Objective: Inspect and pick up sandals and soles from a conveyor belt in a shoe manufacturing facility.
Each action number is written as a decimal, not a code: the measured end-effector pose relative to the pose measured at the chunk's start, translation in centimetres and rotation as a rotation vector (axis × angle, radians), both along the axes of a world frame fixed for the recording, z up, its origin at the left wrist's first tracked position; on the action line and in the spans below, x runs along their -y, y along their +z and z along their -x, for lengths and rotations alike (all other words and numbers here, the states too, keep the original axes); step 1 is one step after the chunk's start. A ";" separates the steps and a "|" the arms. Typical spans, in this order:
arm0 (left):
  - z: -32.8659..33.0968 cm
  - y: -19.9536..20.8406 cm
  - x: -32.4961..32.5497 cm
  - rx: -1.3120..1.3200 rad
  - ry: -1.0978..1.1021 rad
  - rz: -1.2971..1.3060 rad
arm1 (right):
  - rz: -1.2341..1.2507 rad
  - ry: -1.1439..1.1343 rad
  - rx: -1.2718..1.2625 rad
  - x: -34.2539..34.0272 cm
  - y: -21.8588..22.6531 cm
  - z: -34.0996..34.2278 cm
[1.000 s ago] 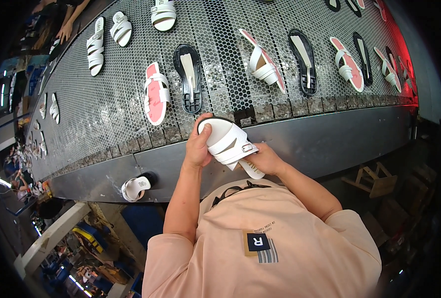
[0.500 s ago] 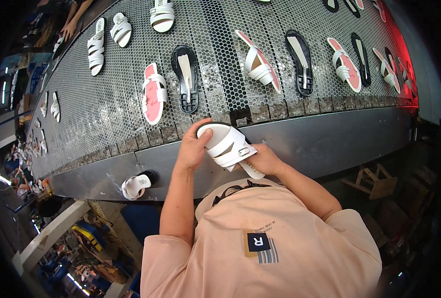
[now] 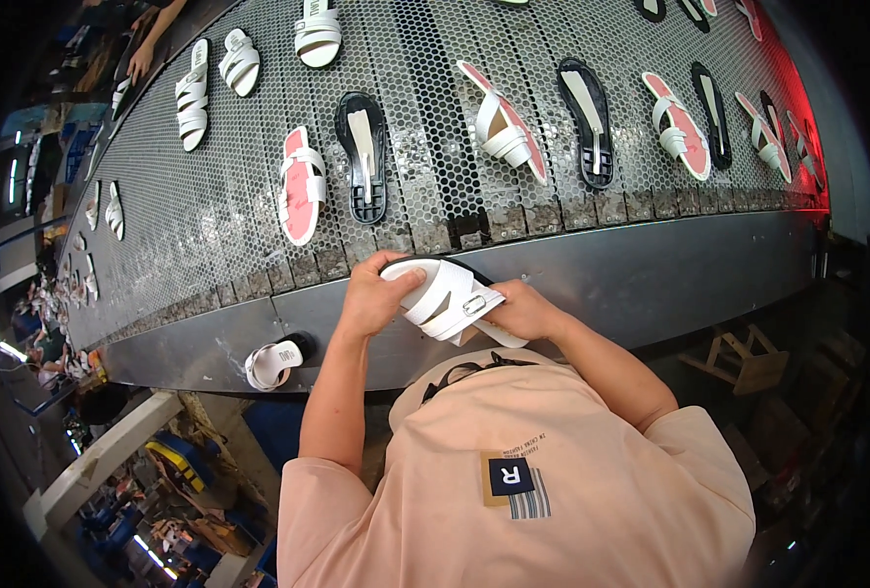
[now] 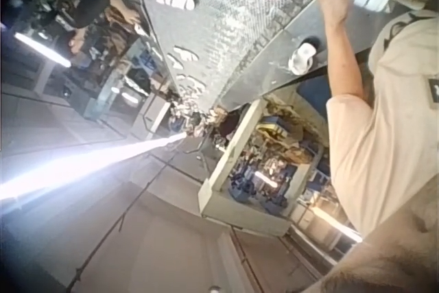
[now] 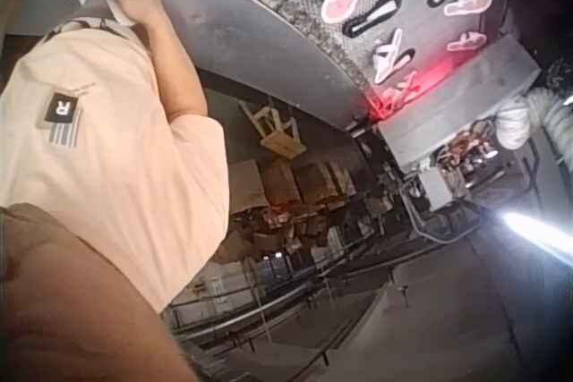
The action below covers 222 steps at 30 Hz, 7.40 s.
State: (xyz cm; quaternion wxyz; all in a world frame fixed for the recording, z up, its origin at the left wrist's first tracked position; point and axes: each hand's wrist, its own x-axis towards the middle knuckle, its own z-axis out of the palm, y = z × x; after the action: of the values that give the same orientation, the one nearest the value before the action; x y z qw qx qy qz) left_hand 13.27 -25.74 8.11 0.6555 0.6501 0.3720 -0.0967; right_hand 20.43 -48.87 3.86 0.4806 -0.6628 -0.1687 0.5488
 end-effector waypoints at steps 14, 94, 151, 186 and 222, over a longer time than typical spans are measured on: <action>-1.4 0.4 1.1 -0.099 -0.433 -0.242 | 0.068 0.064 0.113 3.4 -0.5 -2.6; -12.8 2.6 17.4 0.045 -0.918 -0.193 | -0.241 -0.196 0.437 14.7 4.0 -9.7; -7.6 0.0 25.1 0.037 0.207 0.410 | -0.339 -0.556 -0.402 17.8 0.3 -13.2; 1.5 -0.5 -8.5 0.360 0.919 -0.129 | -0.242 -0.049 1.238 10.6 7.7 -20.5; -21.8 -10.4 -13.9 -0.258 -0.184 -1.065 | 0.574 -0.225 -0.182 27.7 1.0 -7.7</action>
State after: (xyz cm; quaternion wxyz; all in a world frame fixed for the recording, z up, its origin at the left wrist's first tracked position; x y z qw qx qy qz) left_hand 35.07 -11.81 -2.27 0.1744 0.9043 0.3885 -0.0310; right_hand 28.16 -76.55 4.91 0.3449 -0.7340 0.1112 0.5743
